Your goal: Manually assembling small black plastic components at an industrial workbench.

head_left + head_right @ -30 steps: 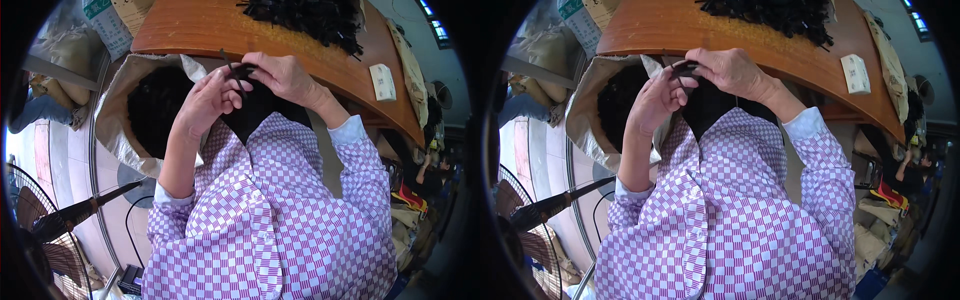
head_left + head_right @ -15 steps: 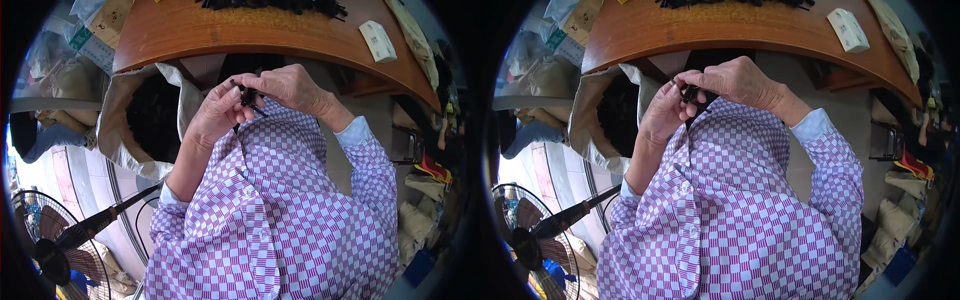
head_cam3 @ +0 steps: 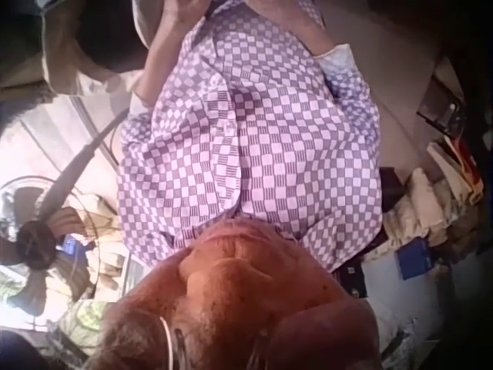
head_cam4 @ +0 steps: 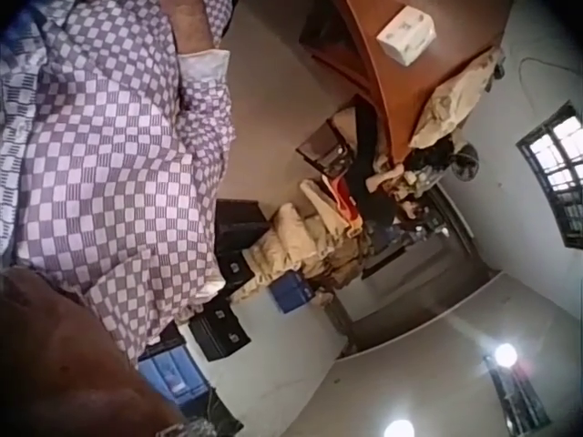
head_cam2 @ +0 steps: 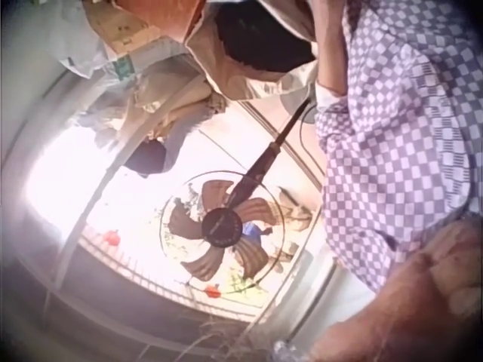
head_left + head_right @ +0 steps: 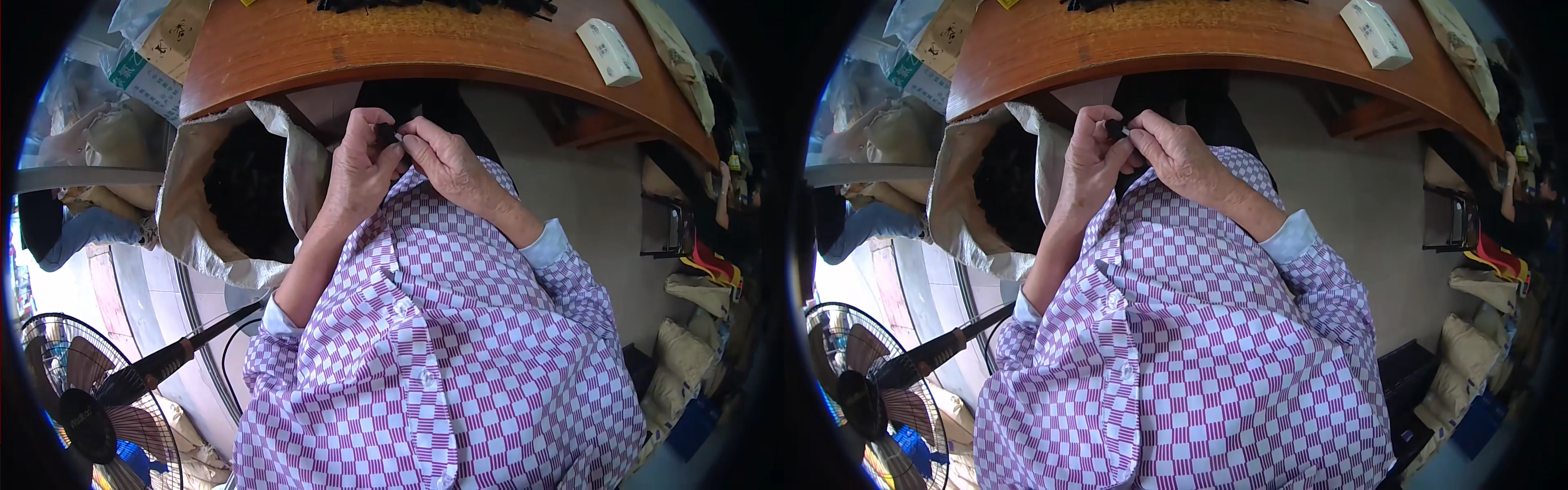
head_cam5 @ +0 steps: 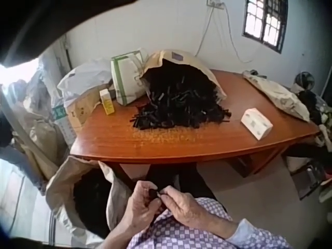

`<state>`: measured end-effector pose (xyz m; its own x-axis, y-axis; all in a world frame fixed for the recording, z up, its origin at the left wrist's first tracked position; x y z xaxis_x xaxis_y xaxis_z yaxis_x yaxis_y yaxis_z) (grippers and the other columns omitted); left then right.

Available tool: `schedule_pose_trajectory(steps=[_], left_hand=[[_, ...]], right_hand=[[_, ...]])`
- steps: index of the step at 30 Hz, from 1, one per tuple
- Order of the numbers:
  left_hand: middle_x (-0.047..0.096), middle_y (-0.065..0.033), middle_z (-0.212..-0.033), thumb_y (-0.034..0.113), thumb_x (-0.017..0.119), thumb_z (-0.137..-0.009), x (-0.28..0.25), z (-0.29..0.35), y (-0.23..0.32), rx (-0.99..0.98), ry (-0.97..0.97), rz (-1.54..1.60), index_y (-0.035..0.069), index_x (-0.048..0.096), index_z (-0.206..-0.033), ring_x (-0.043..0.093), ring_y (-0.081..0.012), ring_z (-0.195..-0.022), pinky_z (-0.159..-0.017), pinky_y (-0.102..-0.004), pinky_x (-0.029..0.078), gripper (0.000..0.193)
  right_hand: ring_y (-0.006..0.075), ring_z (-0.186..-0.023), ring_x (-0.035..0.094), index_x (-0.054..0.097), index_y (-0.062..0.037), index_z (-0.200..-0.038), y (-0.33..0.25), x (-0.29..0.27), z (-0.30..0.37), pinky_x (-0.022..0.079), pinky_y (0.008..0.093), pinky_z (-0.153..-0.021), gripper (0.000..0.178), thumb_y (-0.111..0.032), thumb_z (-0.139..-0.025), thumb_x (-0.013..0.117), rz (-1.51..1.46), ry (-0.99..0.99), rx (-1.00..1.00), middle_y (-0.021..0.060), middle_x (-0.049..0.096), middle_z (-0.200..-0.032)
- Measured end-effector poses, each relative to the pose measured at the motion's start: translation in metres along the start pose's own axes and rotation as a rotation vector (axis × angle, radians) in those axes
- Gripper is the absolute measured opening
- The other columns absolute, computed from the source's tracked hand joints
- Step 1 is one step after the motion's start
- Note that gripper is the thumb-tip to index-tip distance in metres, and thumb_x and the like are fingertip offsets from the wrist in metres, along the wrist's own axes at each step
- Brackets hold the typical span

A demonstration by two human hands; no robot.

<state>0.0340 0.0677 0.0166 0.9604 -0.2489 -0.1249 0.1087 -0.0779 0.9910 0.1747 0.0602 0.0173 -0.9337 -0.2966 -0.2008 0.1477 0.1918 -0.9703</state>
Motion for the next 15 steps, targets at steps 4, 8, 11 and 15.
schedule_pose_trajectory(steps=[4,8,11,15], left_hand=[[0.051,-0.0046,-0.064,-0.004,0.056,-0.084,0.000,0.001,-0.008,0.009,0.029,-0.079,0.004,0.042,-0.109,0.054,-0.0099,-0.059,-0.053,-0.0241,0.044,0.030],[0.049,-0.0083,-0.060,-0.003,0.058,-0.081,0.002,0.001,-0.015,0.036,0.041,-0.171,0.004,0.042,-0.108,0.048,-0.0146,-0.054,-0.051,-0.0296,0.041,0.031],[0.051,-0.0061,-0.067,-0.005,0.055,-0.084,0.002,0.003,-0.011,0.000,0.027,-0.203,0.004,0.042,-0.108,0.052,-0.0118,-0.059,-0.053,-0.0264,0.044,0.029],[0.055,-0.0140,-0.067,-0.003,0.055,-0.081,-0.001,-0.002,-0.013,-0.050,0.045,-0.241,0.004,0.043,-0.107,0.055,-0.0246,-0.057,-0.054,-0.0347,0.045,0.030]], right_hand=[[0.0092,-0.059,0.050,0.055,0.0005,-0.100,0.006,0.002,0.001,0.042,0.0243,-0.053,0.019,-0.016,-0.098,0.046,0.032,0.030,-0.034,0.0052,0.055,-0.068],[0.0111,-0.059,0.053,0.055,0.0010,-0.098,0.007,0.001,0.001,0.043,0.0252,-0.053,0.019,-0.016,-0.098,0.046,0.098,-0.009,0.019,0.0058,0.056,-0.067],[0.0128,-0.059,0.055,0.055,0.0011,-0.096,0.012,0.002,0.002,0.044,0.0260,-0.052,0.019,-0.015,-0.098,0.046,0.142,-0.007,0.017,0.0065,0.057,-0.067],[0.0148,-0.058,0.057,0.054,0.0007,-0.095,0.013,0.005,-0.004,0.044,0.0278,-0.052,0.016,-0.013,-0.097,0.046,0.194,0.007,-0.003,0.0085,0.059,-0.068]])
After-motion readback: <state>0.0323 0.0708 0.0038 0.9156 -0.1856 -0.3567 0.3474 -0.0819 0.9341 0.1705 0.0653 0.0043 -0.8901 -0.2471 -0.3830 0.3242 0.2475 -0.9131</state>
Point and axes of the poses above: each hand's wrist, its own z-axis away from the middle knuckle, its own x-axis out of the palm, y = z × x, the point moved 3 cm from there along -z, towards the middle knuckle
